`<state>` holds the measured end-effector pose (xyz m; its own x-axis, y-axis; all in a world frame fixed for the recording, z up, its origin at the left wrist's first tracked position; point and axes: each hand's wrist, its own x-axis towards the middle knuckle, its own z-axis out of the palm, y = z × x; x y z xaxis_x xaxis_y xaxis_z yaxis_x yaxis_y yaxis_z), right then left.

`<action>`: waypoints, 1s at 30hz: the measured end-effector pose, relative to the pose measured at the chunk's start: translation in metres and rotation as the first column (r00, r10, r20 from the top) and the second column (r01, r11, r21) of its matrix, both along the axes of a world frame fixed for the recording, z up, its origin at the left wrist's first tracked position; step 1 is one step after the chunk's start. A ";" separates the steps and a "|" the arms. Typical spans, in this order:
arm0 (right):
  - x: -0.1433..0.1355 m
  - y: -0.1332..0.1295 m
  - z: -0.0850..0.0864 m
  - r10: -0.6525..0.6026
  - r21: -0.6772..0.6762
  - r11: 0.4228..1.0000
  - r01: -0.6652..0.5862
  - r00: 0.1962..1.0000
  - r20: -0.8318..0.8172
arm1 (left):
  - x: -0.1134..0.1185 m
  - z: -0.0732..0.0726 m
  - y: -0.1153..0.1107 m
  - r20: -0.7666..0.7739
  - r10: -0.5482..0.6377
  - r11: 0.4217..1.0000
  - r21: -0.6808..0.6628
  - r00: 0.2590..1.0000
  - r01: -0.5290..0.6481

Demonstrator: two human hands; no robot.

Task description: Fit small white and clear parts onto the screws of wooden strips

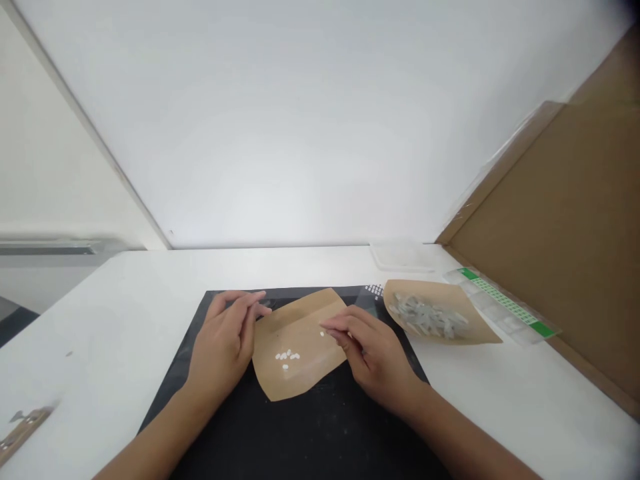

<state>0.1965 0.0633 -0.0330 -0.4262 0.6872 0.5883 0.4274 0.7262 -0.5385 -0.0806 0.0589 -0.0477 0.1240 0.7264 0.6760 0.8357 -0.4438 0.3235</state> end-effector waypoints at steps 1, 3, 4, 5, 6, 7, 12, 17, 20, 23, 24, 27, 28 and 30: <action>0.000 0.000 -0.002 0.015 -0.018 1.000 -0.015 1.000 0.009 | 0.000 -0.001 0.000 -0.002 -0.032 0.999 0.014 0.999 0.032; 0.001 0.001 -0.004 0.028 -0.055 0.998 -0.027 0.999 0.019 | -0.001 -0.002 -0.002 -0.010 -0.126 0.990 0.067 0.992 0.126; 0.001 0.001 -0.004 0.025 -0.064 0.998 -0.024 1.000 0.019 | -0.001 -0.002 -0.004 -0.011 -0.172 0.980 0.098 0.985 0.172; 0.001 0.000 -0.004 0.017 -0.064 0.998 -0.016 1.000 0.014 | 0.000 -0.001 -0.006 -0.007 -0.210 0.970 0.126 0.978 0.210; 0.001 0.000 -0.004 0.007 -0.053 0.999 -0.007 1.000 0.009 | 0.002 0.000 -0.008 0.001 -0.236 0.962 0.144 0.972 0.234; 0.001 0.000 -0.004 0.003 -0.041 0.999 -0.003 1.000 0.007 | 0.003 0.002 -0.010 0.012 -0.247 0.958 0.153 0.969 0.243; 0.003 0.000 -0.005 0.012 -0.010 1.000 -0.012 1.000 0.011 | 0.008 0.008 -0.012 0.010 -0.208 0.959 0.198 0.978 0.202; 0.003 0.003 -0.005 0.046 0.009 0.999 -0.046 0.999 0.029 | -0.002 0.008 -0.003 -0.022 -0.120 0.961 0.248 0.992 0.122; 0.003 0.006 -0.002 0.006 0.055 0.998 -0.009 0.999 0.047 | -0.011 0.023 -0.002 -0.044 -0.014 0.968 0.249 0.999 0.024; 0.004 0.007 0.001 -0.054 0.098 0.994 0.045 0.994 0.092 | -0.025 0.049 -0.009 -0.065 0.102 0.970 0.226 0.993 -0.085; 0.005 0.007 0.002 -0.051 0.105 0.994 0.040 0.994 0.101 | -0.032 0.057 -0.014 -0.067 0.137 0.969 0.216 0.988 -0.120; 0.006 0.005 0.003 -0.016 0.120 0.993 0.005 0.996 0.084 | -0.066 0.071 -0.040 -0.108 0.345 0.933 0.151 0.932 -0.328; 0.006 0.004 0.003 -0.013 0.131 0.991 0.004 0.998 0.064 | -0.081 0.071 -0.052 -0.127 0.430 0.901 0.127 0.894 -0.416; 0.006 0.003 0.003 -0.012 0.156 0.988 0.009 1.000 0.022 | -0.112 0.066 -0.080 -0.133 0.542 0.840 0.083 0.829 -0.536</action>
<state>0.2022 0.0660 -0.0298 -0.4338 0.5923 0.6789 0.4461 0.7959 -0.4093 -0.1930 -0.0208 0.0178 -0.1804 0.6789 0.7117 0.9818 0.0812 0.1714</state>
